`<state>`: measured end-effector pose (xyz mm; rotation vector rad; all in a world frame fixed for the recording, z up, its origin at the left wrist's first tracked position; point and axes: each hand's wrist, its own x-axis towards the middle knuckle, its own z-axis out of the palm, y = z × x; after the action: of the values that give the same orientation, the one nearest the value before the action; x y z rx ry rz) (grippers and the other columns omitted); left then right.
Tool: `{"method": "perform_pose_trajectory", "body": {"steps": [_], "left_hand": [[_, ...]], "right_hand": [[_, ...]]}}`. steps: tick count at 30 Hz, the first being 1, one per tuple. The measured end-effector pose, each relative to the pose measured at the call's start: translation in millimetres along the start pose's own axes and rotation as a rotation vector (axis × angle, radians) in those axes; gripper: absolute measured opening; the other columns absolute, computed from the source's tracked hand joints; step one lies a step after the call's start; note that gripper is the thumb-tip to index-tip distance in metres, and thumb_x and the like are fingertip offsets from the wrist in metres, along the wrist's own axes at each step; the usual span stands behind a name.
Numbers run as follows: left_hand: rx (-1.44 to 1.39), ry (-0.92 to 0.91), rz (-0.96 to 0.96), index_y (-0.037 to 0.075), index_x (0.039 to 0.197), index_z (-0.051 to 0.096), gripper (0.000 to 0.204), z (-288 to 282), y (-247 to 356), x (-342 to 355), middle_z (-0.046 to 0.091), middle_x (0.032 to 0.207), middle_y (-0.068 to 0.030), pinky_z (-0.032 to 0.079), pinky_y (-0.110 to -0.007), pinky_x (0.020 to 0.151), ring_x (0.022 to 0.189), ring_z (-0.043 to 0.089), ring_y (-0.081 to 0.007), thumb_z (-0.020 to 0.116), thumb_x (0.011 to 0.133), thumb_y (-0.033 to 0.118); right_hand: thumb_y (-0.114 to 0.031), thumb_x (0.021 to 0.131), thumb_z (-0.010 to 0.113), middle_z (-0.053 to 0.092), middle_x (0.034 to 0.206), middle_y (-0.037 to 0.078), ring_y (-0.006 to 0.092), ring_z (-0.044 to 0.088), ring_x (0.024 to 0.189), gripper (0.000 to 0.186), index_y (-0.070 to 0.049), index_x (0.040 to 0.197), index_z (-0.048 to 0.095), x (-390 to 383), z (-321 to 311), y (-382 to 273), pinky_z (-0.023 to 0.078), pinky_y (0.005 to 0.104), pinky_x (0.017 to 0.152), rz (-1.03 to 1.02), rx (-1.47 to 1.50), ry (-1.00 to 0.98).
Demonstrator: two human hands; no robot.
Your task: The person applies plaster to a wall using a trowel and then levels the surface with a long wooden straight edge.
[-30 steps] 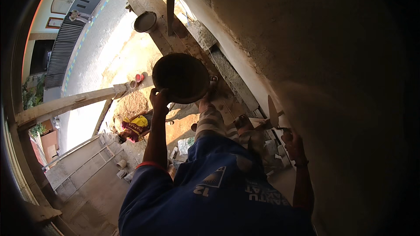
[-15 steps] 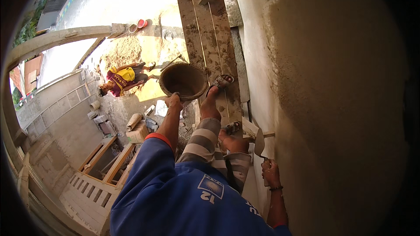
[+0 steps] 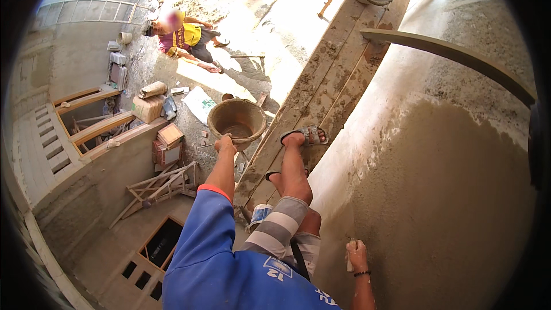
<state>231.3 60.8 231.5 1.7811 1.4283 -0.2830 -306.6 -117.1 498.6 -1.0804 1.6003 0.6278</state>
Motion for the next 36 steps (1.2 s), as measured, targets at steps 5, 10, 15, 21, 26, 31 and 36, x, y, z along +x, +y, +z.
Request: {"method": "perform_pose_trajectory", "body": {"steps": [5,10,15,21,26,31,36], "left_hand": [[-0.243,-0.008,-0.101,-0.002,0.106,0.055,0.036,-12,33,66,0.059,0.107,-0.016,0.055,-0.051,0.068,0.085,0.063,-0.0309,0.068,0.072,-0.001],[-0.37,-0.022,-0.056,-0.002,0.113,0.049,0.044,-4,76,126,0.058,0.109,-0.0161,0.056,-0.051,0.07,0.088,0.063,-0.0317,0.067,0.073,-0.002],[-0.581,-0.115,0.004,-0.003,0.115,0.047,0.045,15,125,177,0.058,0.109,-0.0163,0.057,-0.05,0.071,0.091,0.061,-0.0318,0.065,0.074,-0.004],[-0.657,-0.22,0.095,0.003,0.112,0.053,0.038,30,171,245,0.056,0.113,-0.0136,0.055,-0.05,0.08,0.103,0.056,-0.0304,0.064,0.076,-0.002],[-0.628,-0.276,0.113,0.005,0.11,0.057,0.029,32,205,291,0.06,0.109,-0.0109,0.054,-0.047,0.081,0.096,0.061,-0.0262,0.058,0.081,0.0],[-0.668,-0.256,0.117,0.003,0.111,0.055,0.03,31,217,296,0.059,0.11,-0.011,0.055,-0.046,0.08,0.097,0.06,-0.025,0.059,0.082,0.002],[-0.792,-0.306,0.17,0.004,0.116,0.054,0.036,34,216,273,0.054,0.12,-0.0086,0.053,-0.044,0.083,0.107,0.054,-0.0224,0.062,0.081,0.006]], "right_hand": [[-0.014,0.083,0.06,0.055,0.076,0.007,0.0137,0.055,0.061,0.023,0.002,0.097,0.053,47,-7,-1,0.049,0.0318,0.05,-0.101,-0.121,-0.033],[-0.012,0.08,0.063,0.059,0.081,0.013,0.0188,0.061,0.064,0.029,0.005,0.102,0.054,90,-5,-23,0.05,0.0316,0.049,-0.19,-0.27,0.023],[-0.012,0.082,0.063,0.053,0.081,0.007,0.0135,0.055,0.064,0.025,0.003,0.1,0.054,108,-1,-69,0.049,0.0285,0.047,-0.142,-0.207,0.028],[-0.022,0.079,0.065,0.061,0.091,0.017,0.0247,0.061,0.076,0.038,0.006,0.102,0.055,123,4,-89,0.051,0.0376,0.066,-0.392,-0.612,0.133],[-0.027,0.079,0.066,0.062,0.101,0.026,0.0384,0.06,0.097,0.046,0.004,0.111,0.055,126,5,-88,0.046,0.0418,0.083,-0.171,-0.531,0.065],[-0.025,0.079,0.065,0.062,0.095,0.023,0.0337,0.06,0.089,0.042,0.004,0.108,0.056,136,4,-76,0.047,0.0405,0.078,-0.181,-0.561,0.06],[-0.024,0.079,0.065,0.061,0.093,0.021,0.0302,0.06,0.087,0.041,0.005,0.106,0.056,156,1,-62,0.047,0.0387,0.079,-0.12,-0.491,0.018]]}}
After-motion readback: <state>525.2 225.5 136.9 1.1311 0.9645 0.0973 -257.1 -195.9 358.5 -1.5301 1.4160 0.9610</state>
